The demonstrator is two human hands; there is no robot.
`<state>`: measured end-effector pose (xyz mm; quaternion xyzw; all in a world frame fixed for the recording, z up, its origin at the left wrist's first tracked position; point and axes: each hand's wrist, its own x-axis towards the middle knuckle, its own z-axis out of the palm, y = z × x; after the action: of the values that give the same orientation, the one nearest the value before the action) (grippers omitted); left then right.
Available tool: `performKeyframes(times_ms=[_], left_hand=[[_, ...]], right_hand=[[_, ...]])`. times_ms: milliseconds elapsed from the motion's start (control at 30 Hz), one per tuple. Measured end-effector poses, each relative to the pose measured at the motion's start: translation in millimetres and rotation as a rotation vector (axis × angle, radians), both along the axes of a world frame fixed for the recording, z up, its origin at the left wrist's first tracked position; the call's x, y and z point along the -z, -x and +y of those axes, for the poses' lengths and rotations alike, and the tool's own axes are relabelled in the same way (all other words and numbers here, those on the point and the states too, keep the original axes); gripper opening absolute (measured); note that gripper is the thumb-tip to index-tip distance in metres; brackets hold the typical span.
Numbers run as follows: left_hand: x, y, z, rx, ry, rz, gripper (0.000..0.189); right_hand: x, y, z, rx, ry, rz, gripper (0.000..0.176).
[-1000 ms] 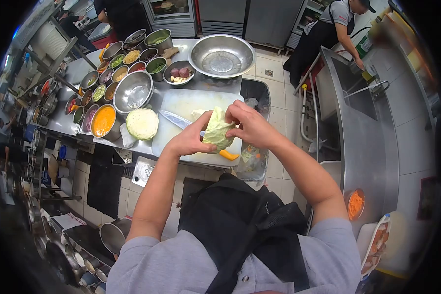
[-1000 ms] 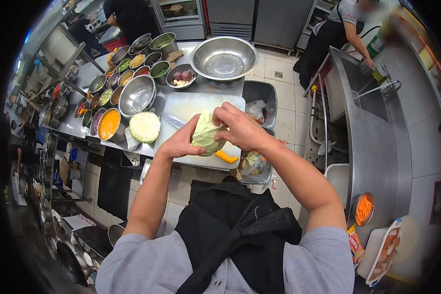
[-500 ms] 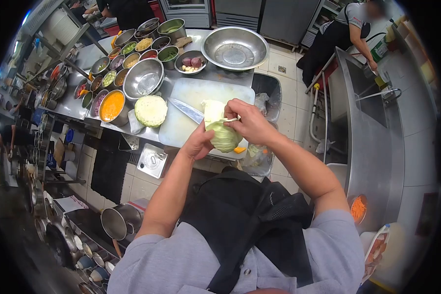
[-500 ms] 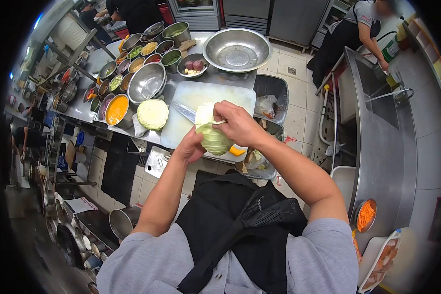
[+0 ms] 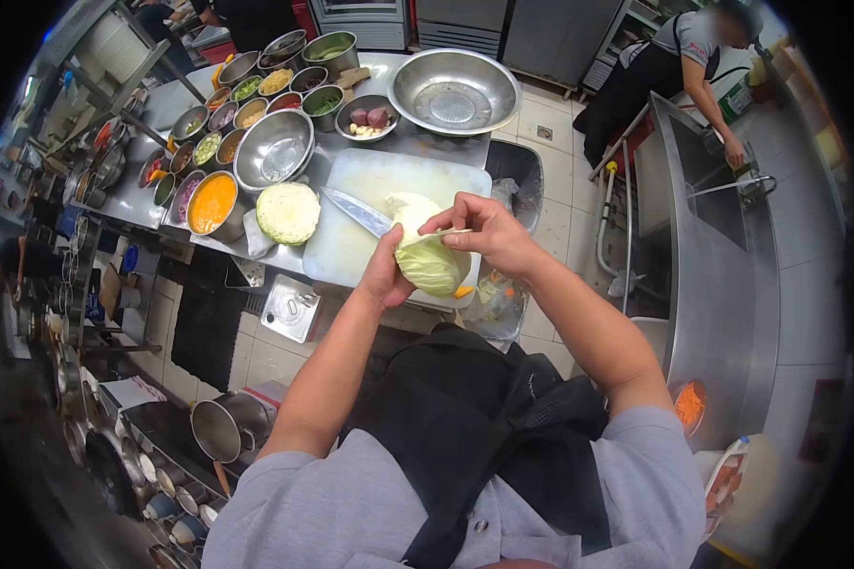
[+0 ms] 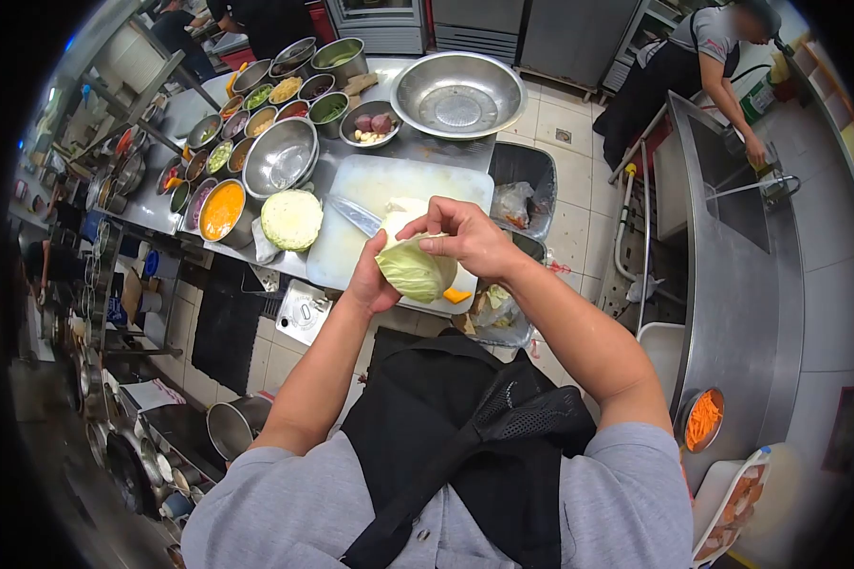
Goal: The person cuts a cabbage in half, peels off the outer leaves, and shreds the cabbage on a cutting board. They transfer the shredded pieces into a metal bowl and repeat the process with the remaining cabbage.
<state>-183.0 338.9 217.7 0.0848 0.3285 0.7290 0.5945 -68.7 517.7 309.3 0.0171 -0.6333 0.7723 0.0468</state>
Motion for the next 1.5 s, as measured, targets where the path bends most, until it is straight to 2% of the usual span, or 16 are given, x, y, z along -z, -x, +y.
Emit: performKeyframes(times_ms=[233,300,400,467,633,700,767,833,900,967,1100,1167,1233,1367,1433,1500], left_hand=[[4,1,21,-0.047,-0.088,-0.063,0.072],[12,6,22,0.043,-0.111,-0.100,0.072],[5,-1,30,-0.014,-0.037,-0.069,0.071],[9,-9,39,-0.034,-0.011,-0.047,0.070],[9,-27,92,-0.008,0.000,0.076,0.077],[9,-27,101,0.055,0.054,0.102,0.074],[17,-30,107,0.091,0.129,0.125,0.071],[30,-30,121,-0.037,0.354,0.282,0.076],[28,-39,133,-0.105,0.418,0.281,0.071],[42,-41,148,-0.186,0.374,0.281,0.066],[52,-51,166,-0.226,0.323,0.408,0.068],[19,-62,160,-0.257,0.373,0.440,0.068],[-14,-69,148,-0.079,0.382,0.463,0.068],[21,-35,127,0.092,0.178,0.356,0.068],[22,-31,106,0.065,0.198,0.356,0.070],[21,-26,83,0.064,0.137,0.250,0.068]], right_hand=[[7,-32,49,0.188,0.443,0.110,0.021],[1,-52,73,0.345,0.493,0.176,0.011],[-6,-78,91,0.522,0.470,0.200,0.020],[8,-94,93,0.613,-0.018,-0.008,0.020],[137,-88,107,0.779,-0.671,-0.219,0.017],[201,-89,113,0.600,-0.976,-0.305,0.023],[203,-101,115,0.099,-1.097,-0.549,0.055],[189,-98,104,0.386,-0.907,-0.361,0.081],[138,-93,98,0.353,-0.664,-0.097,0.108],[102,-87,85,0.275,-0.728,0.002,0.113],[104,-78,85,0.362,-0.754,-0.075,0.101],[113,-72,105,0.375,-0.697,-0.047,0.096],[113,-73,120,0.255,-0.431,0.002,0.084],[96,-81,141,0.210,0.057,-0.184,0.048],[137,-65,162,0.430,0.291,-0.214,0.038],[154,-59,176,0.609,0.233,-0.186,0.043]])
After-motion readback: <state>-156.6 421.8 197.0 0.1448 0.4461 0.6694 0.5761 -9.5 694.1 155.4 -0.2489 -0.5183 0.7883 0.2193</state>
